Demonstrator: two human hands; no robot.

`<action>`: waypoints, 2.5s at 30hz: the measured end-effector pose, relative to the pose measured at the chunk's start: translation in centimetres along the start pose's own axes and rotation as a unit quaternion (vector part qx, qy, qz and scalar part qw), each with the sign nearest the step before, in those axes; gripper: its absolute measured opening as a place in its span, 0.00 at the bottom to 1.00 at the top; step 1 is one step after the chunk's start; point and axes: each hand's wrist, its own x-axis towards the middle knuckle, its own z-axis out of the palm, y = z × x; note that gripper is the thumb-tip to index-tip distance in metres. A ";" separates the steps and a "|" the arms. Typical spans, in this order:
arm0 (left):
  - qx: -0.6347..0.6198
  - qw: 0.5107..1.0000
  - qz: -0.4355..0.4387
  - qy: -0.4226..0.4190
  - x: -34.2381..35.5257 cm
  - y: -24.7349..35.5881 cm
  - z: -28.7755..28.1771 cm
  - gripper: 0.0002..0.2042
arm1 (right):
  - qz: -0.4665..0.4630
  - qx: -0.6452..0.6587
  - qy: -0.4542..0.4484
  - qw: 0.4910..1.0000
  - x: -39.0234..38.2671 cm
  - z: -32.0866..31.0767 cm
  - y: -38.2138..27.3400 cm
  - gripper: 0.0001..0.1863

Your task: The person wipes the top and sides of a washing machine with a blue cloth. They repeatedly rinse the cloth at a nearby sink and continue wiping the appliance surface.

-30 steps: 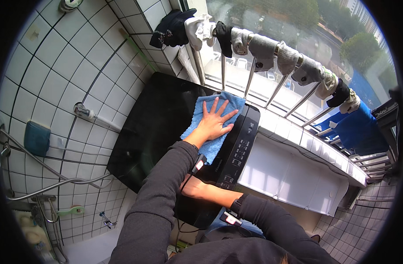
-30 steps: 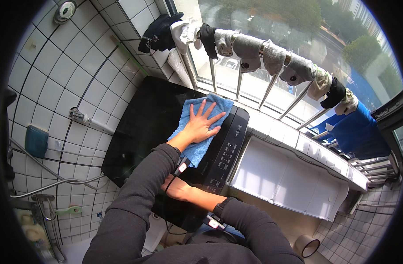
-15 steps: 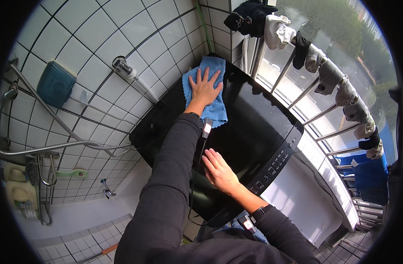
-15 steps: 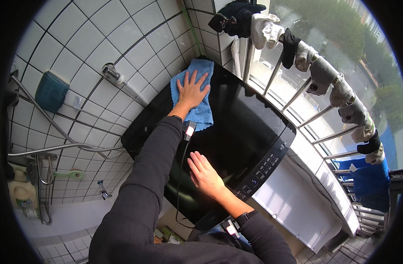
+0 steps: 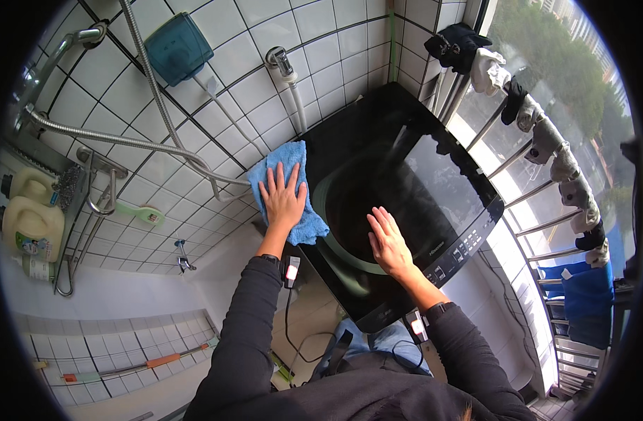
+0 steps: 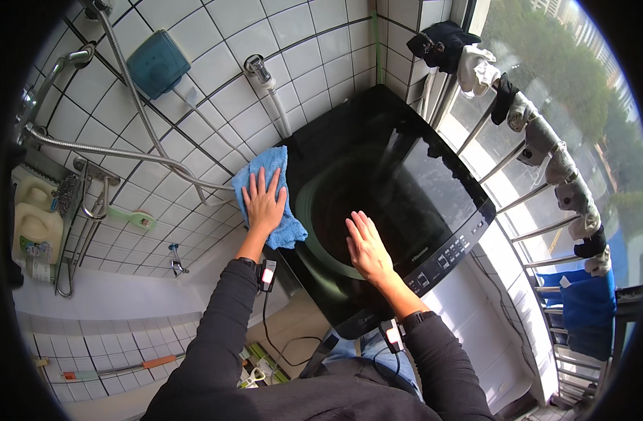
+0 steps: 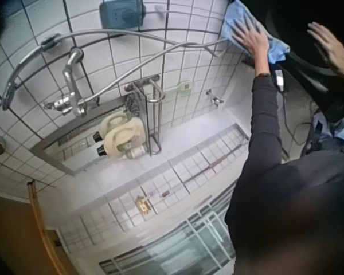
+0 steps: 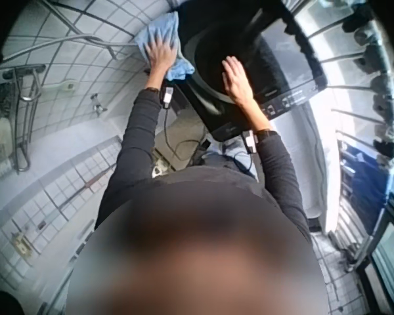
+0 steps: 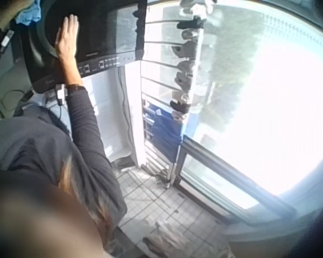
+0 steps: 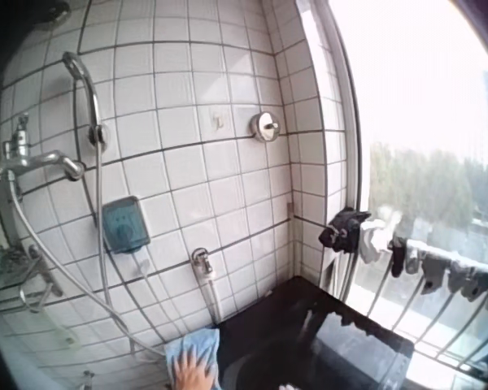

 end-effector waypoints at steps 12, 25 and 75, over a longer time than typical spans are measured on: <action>-0.144 0.902 0.363 -0.186 -21.4 14.2 -4.3 0.27 | 0.126 0.318 0.135 0.930 -0.4 -0.4 2.6 0.26; -0.027 0.988 0.153 0.003 -9.2 9.8 0.1 0.30 | 0.148 0.348 0.142 0.915 0.0 0.4 4.2 0.23; -0.314 0.885 0.296 -0.174 -17.1 16.9 -2.1 0.23 | 0.393 0.324 0.055 0.859 -11.9 -6.8 0.8 0.14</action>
